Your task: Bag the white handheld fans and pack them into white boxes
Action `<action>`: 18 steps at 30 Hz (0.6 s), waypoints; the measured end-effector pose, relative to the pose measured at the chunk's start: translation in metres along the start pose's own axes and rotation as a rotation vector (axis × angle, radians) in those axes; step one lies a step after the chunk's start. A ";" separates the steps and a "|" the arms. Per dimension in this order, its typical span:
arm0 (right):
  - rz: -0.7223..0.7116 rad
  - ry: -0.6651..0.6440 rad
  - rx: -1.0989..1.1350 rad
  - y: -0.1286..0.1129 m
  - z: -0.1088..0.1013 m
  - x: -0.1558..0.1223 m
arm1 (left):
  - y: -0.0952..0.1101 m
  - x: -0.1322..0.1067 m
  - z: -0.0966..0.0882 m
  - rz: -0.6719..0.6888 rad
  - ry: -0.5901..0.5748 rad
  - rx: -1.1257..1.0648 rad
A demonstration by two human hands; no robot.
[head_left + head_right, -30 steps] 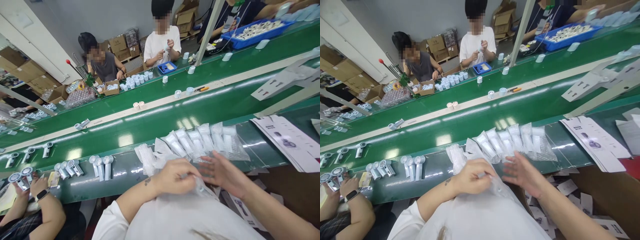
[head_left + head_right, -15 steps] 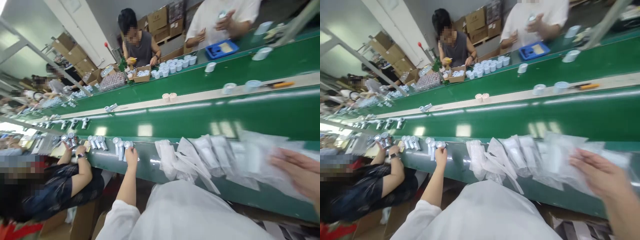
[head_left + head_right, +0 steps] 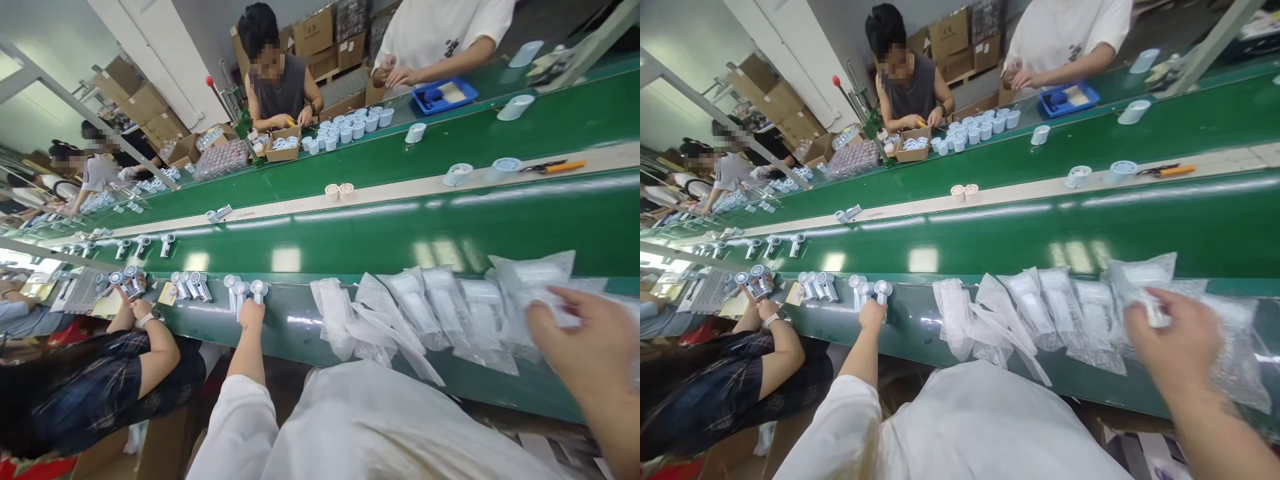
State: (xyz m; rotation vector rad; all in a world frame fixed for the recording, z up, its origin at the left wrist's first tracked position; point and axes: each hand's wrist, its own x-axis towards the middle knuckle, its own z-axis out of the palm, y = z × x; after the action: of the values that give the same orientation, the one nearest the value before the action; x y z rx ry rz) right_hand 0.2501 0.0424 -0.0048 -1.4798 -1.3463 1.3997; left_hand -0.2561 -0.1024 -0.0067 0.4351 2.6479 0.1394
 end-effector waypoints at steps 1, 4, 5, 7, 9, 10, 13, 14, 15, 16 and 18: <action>0.045 0.156 0.005 -0.003 0.018 -0.004 | 0.008 -0.007 -0.001 0.033 -0.034 -0.039; 0.348 -0.059 0.266 -0.020 0.086 -0.012 | 0.042 -0.054 0.019 0.158 -0.161 -0.184; 0.453 -0.205 0.372 -0.027 0.107 -0.013 | 0.054 -0.075 0.031 0.206 -0.220 -0.240; 0.546 -0.426 0.544 -0.037 0.138 -0.014 | 0.078 -0.115 0.057 0.307 -0.373 -0.359; 0.511 -0.508 0.632 -0.041 0.149 -0.015 | 0.099 -0.140 0.075 0.454 -0.686 -0.546; 0.481 -0.491 0.650 -0.041 0.147 -0.015 | 0.109 -0.143 0.080 0.512 -0.765 -0.590; 0.493 -0.338 0.659 -0.036 0.126 -0.016 | 0.134 -0.118 0.076 0.535 -0.530 -0.389; 0.525 -0.309 0.672 -0.033 0.117 -0.016 | 0.141 -0.104 0.073 0.503 -0.408 -0.284; 0.560 -0.304 0.692 -0.031 0.110 -0.016 | 0.146 -0.090 0.069 0.468 -0.330 -0.193; 0.594 -0.319 0.715 -0.028 0.106 -0.016 | 0.150 -0.078 0.068 0.437 -0.312 -0.126; 0.673 -0.353 0.735 -0.023 0.105 -0.017 | 0.152 -0.066 0.070 0.395 -0.393 -0.073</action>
State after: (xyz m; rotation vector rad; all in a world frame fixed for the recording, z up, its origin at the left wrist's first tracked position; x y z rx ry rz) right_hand 0.1452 0.0140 0.0014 -1.2259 -0.3656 2.3389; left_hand -0.1261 0.0212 -0.0160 0.8616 2.1425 0.2439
